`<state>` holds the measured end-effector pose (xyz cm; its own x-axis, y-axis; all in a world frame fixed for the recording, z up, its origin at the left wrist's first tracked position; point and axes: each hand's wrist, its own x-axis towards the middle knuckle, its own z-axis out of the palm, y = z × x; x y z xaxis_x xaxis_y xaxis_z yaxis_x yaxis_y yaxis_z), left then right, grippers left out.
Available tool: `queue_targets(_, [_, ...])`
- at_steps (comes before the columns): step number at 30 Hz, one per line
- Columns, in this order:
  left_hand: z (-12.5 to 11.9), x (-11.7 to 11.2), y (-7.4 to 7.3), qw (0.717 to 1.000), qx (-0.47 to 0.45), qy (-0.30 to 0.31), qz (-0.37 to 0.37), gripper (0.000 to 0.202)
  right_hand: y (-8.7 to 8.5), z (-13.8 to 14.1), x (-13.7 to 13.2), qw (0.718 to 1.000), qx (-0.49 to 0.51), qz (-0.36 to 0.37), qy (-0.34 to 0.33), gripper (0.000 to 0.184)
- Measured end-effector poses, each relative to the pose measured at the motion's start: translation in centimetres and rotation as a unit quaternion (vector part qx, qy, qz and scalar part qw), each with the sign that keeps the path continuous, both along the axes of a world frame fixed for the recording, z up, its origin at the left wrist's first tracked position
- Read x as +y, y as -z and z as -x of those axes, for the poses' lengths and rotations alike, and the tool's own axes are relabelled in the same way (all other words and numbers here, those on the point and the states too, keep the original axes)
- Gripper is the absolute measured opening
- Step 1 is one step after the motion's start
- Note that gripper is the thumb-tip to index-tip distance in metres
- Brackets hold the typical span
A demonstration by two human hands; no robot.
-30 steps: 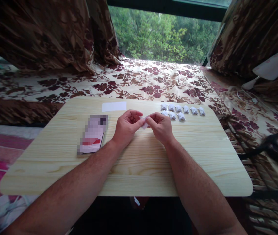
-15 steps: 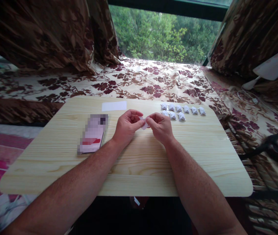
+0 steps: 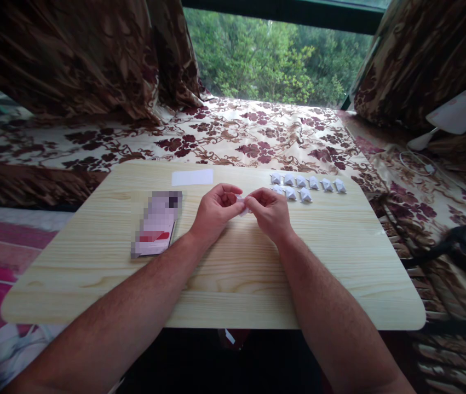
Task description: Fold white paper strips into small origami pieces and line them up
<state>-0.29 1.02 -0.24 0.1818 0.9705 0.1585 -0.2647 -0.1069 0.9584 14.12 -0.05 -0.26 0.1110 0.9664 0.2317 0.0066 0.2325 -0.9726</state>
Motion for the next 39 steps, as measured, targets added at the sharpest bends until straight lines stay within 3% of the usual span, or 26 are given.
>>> queue_targets(8, [-0.07, 0.5, 0.73, 1.0, -0.021, -0.007, 0.017, 0.031, 0.17, -0.29, 0.27, 0.999, 0.03, 0.008, -0.011, 0.009])
queue_targets(14, [-0.12, 0.31, 0.46, 0.999, -0.023, -0.017, 0.022, 0.028, 0.38, -0.35, 0.36, 1.0, 0.007, 0.001, -0.005, 0.007])
queue_targets(19, [-0.13, 0.35, 0.58, 0.999, -0.032, 0.008, 0.011, 0.029, 0.32, -0.28, 0.29, 1.0, 0.011, 0.001, -0.008, 0.006])
queue_targets(25, [-0.07, 0.41, 0.72, 1.0, -0.006, -0.022, 0.013, 0.025, 0.32, -0.27, 0.31, 1.0, -0.006, -0.003, -0.013, 0.003])
queue_targets(39, [0.01, 0.32, 0.52, 1.0, -0.002, -0.022, 0.011, 0.026, 0.0, -0.24, 0.13, 1.0, -0.009, -0.015, -0.017, 0.003])
